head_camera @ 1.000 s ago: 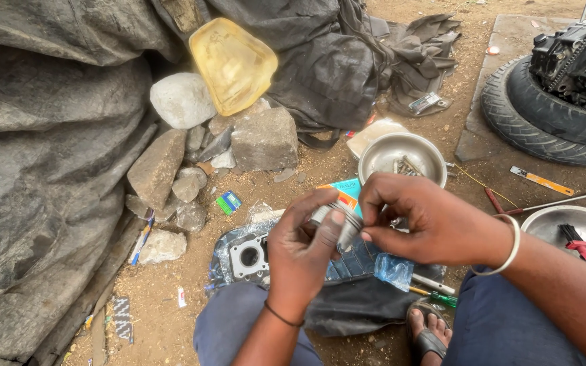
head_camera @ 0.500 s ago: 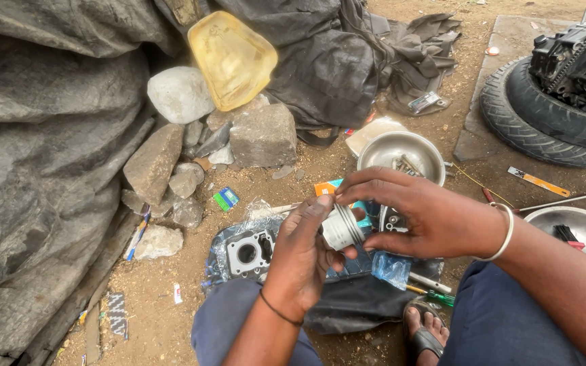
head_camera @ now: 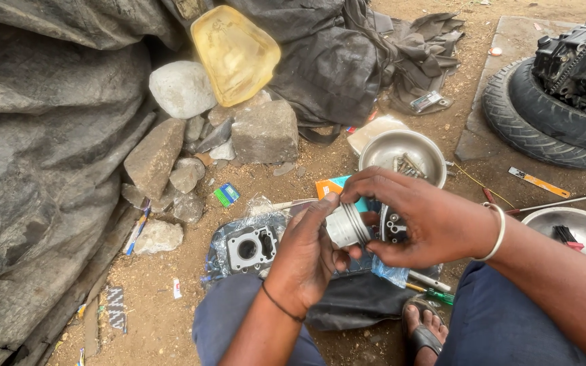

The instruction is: The person sits on the ground holding a motorcycle engine piston and fits piston rings around its grooves, pressing each ring into place by hand. They then align the piston with the cylinder block and press it into the cylinder bore.

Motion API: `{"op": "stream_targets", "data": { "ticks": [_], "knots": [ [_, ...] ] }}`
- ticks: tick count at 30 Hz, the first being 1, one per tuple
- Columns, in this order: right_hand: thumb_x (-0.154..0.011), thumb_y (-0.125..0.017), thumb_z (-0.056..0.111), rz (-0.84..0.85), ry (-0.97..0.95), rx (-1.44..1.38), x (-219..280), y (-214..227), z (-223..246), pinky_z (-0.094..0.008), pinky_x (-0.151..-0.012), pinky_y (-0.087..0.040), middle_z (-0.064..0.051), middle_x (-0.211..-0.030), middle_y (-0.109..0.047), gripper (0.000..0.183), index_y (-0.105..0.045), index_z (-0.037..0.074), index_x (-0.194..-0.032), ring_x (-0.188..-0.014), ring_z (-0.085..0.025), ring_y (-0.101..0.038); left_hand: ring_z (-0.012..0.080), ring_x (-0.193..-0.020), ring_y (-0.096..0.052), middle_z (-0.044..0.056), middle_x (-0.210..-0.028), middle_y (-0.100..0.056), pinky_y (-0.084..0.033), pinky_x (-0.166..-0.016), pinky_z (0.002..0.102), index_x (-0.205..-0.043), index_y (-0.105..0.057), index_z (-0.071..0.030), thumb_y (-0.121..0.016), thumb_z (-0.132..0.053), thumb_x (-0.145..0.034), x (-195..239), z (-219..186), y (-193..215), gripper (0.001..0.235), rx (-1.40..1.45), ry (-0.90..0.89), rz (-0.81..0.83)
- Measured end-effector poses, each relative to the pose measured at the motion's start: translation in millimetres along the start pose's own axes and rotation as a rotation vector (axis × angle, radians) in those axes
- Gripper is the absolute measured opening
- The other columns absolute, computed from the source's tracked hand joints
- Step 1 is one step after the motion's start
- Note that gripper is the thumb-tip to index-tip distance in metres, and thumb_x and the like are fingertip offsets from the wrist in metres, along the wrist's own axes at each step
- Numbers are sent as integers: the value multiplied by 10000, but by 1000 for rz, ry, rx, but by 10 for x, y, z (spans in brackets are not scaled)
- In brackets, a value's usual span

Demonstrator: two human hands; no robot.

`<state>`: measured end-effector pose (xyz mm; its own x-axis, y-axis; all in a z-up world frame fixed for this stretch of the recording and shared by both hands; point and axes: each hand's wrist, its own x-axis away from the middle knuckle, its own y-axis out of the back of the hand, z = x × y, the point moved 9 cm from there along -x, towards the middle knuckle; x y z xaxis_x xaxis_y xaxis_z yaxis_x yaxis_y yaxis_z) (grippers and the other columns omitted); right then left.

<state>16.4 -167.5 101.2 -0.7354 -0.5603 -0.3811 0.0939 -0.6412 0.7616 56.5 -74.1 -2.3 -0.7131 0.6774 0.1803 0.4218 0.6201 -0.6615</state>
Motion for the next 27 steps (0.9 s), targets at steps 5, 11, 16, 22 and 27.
{"op": "stream_targets", "data": {
  "ticks": [5, 11, 16, 22, 27],
  "knots": [
    [-702, -844, 155, -3, -9, -17, 30, -8, -55, -425, -1029, -482, -134, -1319, -600, 675, -552, 60, -1303, -1239, -305, -601, 137, -576, -671, 179, -996, -752, -492, -401, 199, -1265, -567, 24, -577, -401, -1014, 14, -8, -9, 494, -10, -15, 15],
    [-671, -856, 181, -47, -8, 7, 60, 50, -96, -412, -1005, -506, -125, -1284, -629, 681, -572, 66, -1279, -1197, -289, -631, 145, -596, -688, 150, -964, -725, -530, -448, 218, -1305, -540, 14, -602, -422, -954, 42, -82, -2, 563, -204, -127, -12],
    [-627, -848, 188, -109, 19, 60, 105, 129, -81, -401, -977, -542, -130, -1271, -648, 702, -577, 68, -1263, -1154, -282, -670, 119, -749, -706, 139, -1132, -672, -569, -579, 211, -1390, -519, 64, -767, -246, -886, 125, -212, -76, 642, -445, -332, 16],
    [-658, -858, 219, -162, 70, 113, 166, 150, -2, -399, -980, -572, -132, -1278, -648, 711, -564, 67, -1287, -1170, -296, -686, 125, -804, -738, 142, -1166, -655, -597, -614, 207, -1372, -569, 78, -787, -211, -874, 185, -277, -130, 615, -457, -368, 56],
    [-682, -862, 227, -125, 56, 129, 154, 139, 50, -437, -1046, -513, -155, -1346, -588, 766, -525, 58, -1350, -1266, -328, -610, 140, -822, -730, 142, -1159, -656, -599, -631, 213, -1385, -555, 92, -806, -186, -866, 188, -254, -110, 640, -367, -381, 76]
  ]
}}
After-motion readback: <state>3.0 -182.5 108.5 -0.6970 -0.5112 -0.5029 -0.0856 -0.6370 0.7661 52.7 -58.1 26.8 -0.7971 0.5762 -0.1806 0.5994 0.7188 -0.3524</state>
